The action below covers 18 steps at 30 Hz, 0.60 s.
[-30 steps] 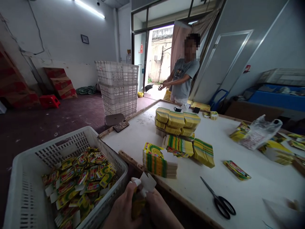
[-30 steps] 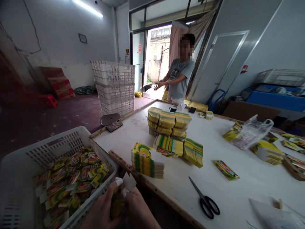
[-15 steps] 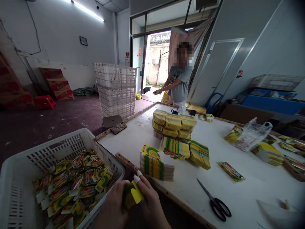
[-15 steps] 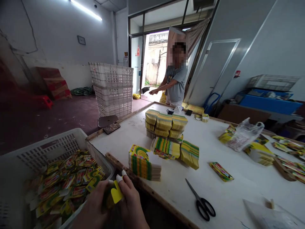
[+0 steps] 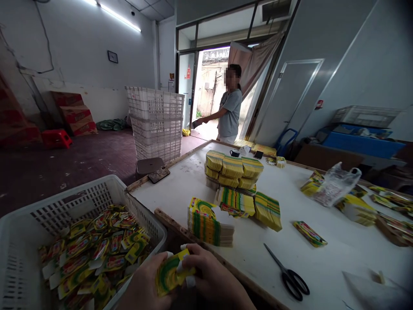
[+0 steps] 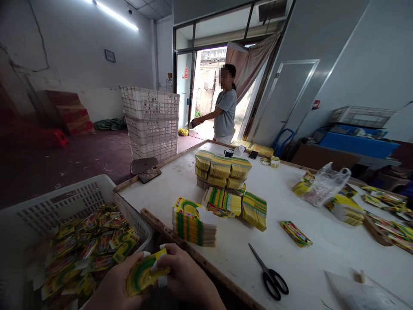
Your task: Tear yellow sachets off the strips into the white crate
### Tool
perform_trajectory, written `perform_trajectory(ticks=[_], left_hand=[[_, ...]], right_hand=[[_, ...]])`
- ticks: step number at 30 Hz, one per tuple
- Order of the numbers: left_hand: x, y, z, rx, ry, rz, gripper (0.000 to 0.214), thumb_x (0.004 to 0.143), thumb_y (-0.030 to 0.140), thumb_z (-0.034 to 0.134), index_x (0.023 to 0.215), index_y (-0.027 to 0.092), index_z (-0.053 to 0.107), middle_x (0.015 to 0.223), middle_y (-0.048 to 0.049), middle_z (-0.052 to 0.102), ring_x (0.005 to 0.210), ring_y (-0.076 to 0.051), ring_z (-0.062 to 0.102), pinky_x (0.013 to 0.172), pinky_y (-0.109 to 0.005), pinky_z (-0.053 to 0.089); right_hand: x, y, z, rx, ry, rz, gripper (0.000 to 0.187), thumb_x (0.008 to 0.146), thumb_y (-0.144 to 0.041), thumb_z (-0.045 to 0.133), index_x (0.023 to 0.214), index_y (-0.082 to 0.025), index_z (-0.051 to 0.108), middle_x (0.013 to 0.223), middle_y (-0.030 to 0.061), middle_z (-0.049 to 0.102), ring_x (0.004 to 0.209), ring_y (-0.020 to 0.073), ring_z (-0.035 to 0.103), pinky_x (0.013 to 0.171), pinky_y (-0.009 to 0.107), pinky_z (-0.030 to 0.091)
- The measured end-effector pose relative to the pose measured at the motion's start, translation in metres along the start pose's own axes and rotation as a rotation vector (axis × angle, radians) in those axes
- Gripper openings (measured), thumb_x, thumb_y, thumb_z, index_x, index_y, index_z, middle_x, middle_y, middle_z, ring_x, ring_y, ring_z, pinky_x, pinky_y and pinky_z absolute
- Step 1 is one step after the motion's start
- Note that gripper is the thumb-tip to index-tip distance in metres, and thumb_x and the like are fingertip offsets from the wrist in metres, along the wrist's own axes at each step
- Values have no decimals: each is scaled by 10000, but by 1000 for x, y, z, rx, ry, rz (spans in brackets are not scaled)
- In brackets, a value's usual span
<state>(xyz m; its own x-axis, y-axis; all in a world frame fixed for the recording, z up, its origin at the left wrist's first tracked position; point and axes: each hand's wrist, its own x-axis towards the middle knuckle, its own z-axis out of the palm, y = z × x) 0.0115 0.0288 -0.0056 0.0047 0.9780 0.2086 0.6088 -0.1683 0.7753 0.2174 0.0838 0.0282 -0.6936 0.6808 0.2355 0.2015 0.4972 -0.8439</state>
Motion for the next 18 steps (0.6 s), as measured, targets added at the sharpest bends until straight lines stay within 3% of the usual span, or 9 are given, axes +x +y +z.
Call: perform_trajectory(ticks=[3,5,7,9,13,18], left_hand=[[3,8,0,-24,40,-16,442,652,381,745,1065,263,636,968,-53,728,842,-280,697,686,-307,571],[3,9,2,-40,78,-25,445,663,388,747,1072,260,629,1015,-62,717,896,-291,688,718,-317,568],[3,7,6,-41,125,-3,445,674,375,746,1084,259,618,1043,-70,706,937,-297,676,757,-331,561],[2,4,12,-15,154,50,468,664,325,751,1105,261,608,1059,-75,699,955,-302,669,775,-338,557],[-1,2,22,50,188,76,516,645,220,723,1142,247,588,1056,-81,693,948,-303,668,783,-351,551],[-3,5,16,70,198,30,518,669,255,720,1165,224,575,1120,-97,657,1041,-318,625,887,-398,511]], right_hand=[[0,6,15,142,155,32,441,786,-134,631,1204,-273,604,1330,82,529,1218,236,519,1023,363,417],[-1,15,27,316,190,83,656,807,-240,662,1409,-256,401,1468,105,408,1350,247,392,1103,402,334],[-1,24,35,469,210,157,748,839,-355,637,1480,-233,271,1496,120,378,1358,252,389,1100,421,344],[1,31,40,473,270,213,643,885,-411,556,1457,-212,341,1438,129,463,1294,261,473,1066,431,391],[6,31,42,217,433,239,459,897,-353,501,1322,-186,549,1294,132,603,1205,285,548,1057,453,396],[7,19,38,320,378,176,511,906,-365,514,1385,-196,459,1393,90,524,1263,233,503,1059,372,405]])
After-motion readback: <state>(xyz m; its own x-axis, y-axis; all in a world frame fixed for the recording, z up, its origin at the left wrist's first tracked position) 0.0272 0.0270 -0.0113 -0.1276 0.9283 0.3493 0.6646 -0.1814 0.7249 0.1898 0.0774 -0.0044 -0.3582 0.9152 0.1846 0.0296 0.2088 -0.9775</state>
